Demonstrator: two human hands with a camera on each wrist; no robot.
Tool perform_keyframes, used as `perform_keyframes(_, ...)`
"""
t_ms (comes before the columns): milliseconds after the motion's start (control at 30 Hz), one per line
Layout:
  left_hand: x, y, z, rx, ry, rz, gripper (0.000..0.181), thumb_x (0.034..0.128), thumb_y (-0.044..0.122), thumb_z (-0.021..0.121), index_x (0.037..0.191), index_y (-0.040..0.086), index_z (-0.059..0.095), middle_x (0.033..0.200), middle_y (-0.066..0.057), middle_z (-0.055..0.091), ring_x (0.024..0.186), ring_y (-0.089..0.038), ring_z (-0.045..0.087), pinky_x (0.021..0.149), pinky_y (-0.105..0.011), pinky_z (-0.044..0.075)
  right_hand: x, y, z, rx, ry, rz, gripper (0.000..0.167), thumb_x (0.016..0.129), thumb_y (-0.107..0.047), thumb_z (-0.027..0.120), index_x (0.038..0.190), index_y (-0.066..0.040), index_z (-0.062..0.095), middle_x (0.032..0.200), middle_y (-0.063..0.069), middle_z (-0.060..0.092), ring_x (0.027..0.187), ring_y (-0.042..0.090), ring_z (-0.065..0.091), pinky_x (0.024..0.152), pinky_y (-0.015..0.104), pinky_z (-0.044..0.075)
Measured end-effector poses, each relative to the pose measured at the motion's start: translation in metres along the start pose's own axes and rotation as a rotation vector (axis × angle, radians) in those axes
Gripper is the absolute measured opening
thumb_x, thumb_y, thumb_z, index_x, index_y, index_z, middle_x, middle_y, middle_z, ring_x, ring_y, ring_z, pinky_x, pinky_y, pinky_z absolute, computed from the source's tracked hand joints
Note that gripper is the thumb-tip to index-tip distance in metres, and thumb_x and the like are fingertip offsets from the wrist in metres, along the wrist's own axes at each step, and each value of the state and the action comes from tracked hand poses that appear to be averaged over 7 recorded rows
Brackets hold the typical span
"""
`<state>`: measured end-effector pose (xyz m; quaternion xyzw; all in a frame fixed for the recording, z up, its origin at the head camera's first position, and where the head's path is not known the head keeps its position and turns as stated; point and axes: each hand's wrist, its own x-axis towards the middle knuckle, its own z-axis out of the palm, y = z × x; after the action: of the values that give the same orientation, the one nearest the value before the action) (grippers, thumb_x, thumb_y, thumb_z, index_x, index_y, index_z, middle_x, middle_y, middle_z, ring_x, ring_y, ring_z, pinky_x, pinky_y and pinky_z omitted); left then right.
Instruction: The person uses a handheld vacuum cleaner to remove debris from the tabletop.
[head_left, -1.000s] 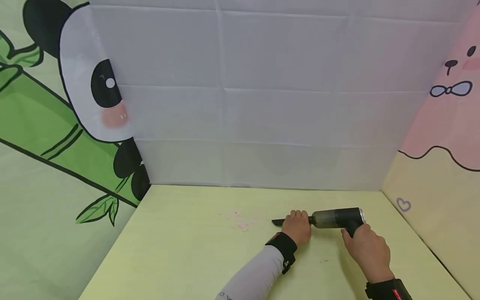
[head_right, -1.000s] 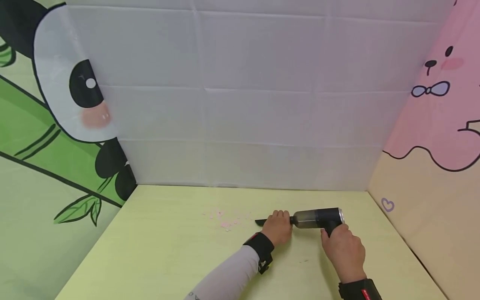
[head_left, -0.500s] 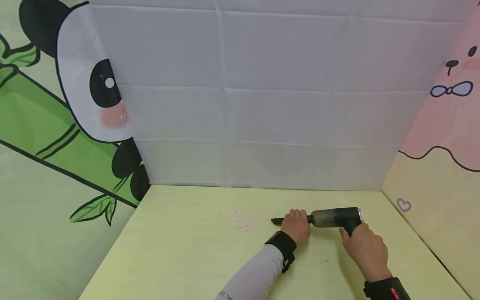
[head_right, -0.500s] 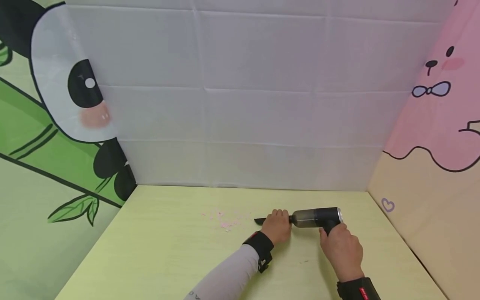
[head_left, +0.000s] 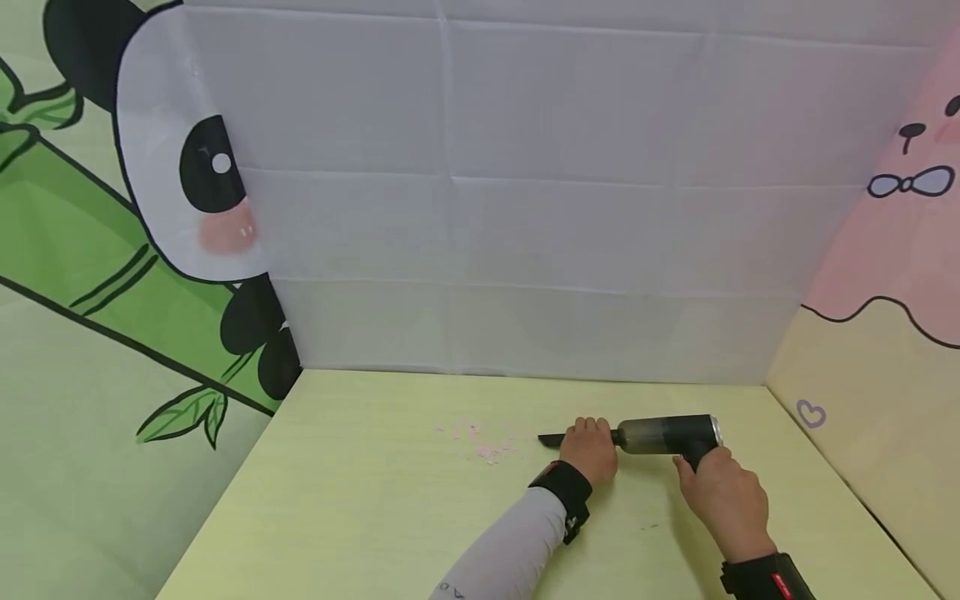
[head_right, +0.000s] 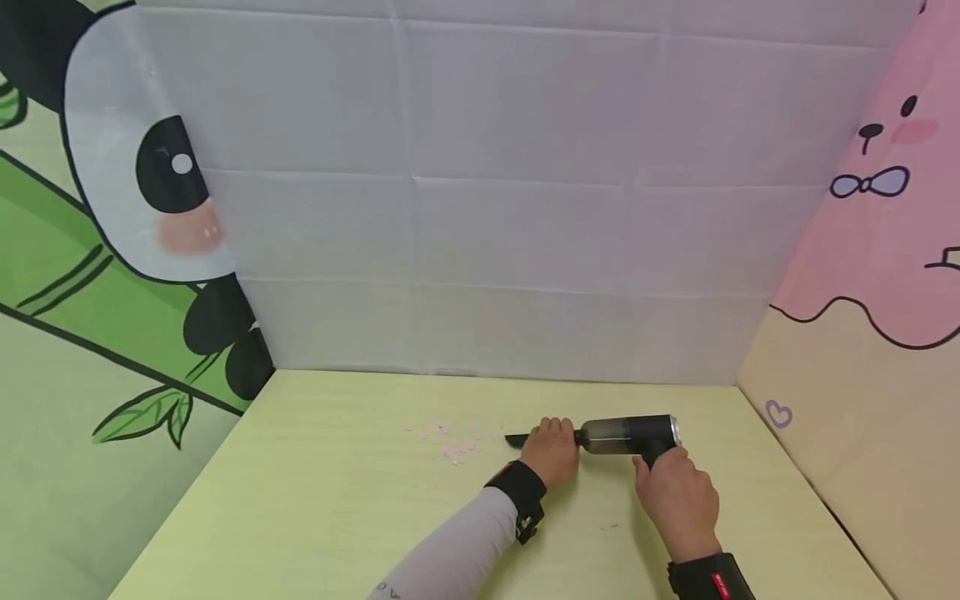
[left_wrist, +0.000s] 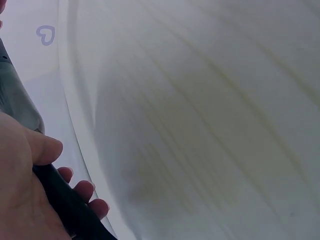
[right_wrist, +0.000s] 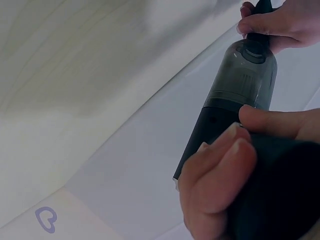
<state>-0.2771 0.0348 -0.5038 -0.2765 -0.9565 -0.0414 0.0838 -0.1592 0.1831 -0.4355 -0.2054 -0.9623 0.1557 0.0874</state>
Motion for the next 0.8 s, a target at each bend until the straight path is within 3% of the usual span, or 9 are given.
perform_keyframes(367, -0.006, -0.003, 0.004, 0.003, 0.032, -0.005, 0.018, 0.1037, 0.031, 0.053, 0.105, 0.013, 0.056, 0.095, -0.002, 0.057, 0.094, -0.018, 0.054, 0.087, -0.028, 0.048, -0.003, -0.001, 0.001, 0.001, -0.005, -0.013, 0.05, 0.096, -0.036, 0.063, 0.079, 0.007, 0.045, 0.06, 0.014, 0.051, 0.05, 0.03, 0.052, 0.042, 0.04, 0.04)
perform_keyframes(633, -0.01, 0.002, 0.004, 0.011, -0.009, -0.014, 0.02, 0.1039, 0.034, 0.052, 0.105, 0.014, 0.055, 0.094, -0.002, 0.055, 0.093, -0.017, 0.052, 0.084, -0.028, 0.047, -0.007, 0.0, -0.006, -0.007, -0.049, -0.007, 0.052, 0.098, -0.038, 0.061, 0.082, 0.008, 0.044, 0.061, 0.015, 0.05, 0.051, 0.031, 0.053, 0.043, 0.04, 0.041)
perform_keyframes(800, -0.016, 0.004, 0.002, 0.023, 0.008, -0.021, 0.02, 0.1036, 0.033, 0.052, 0.104, 0.013, 0.056, 0.093, -0.002, 0.056, 0.091, -0.018, 0.053, 0.082, -0.028, 0.048, -0.008, 0.002, -0.008, -0.012, -0.072, -0.027, 0.053, 0.098, -0.039, 0.061, 0.081, 0.008, 0.044, 0.062, 0.014, 0.05, 0.051, 0.03, 0.053, 0.043, 0.04, 0.041)
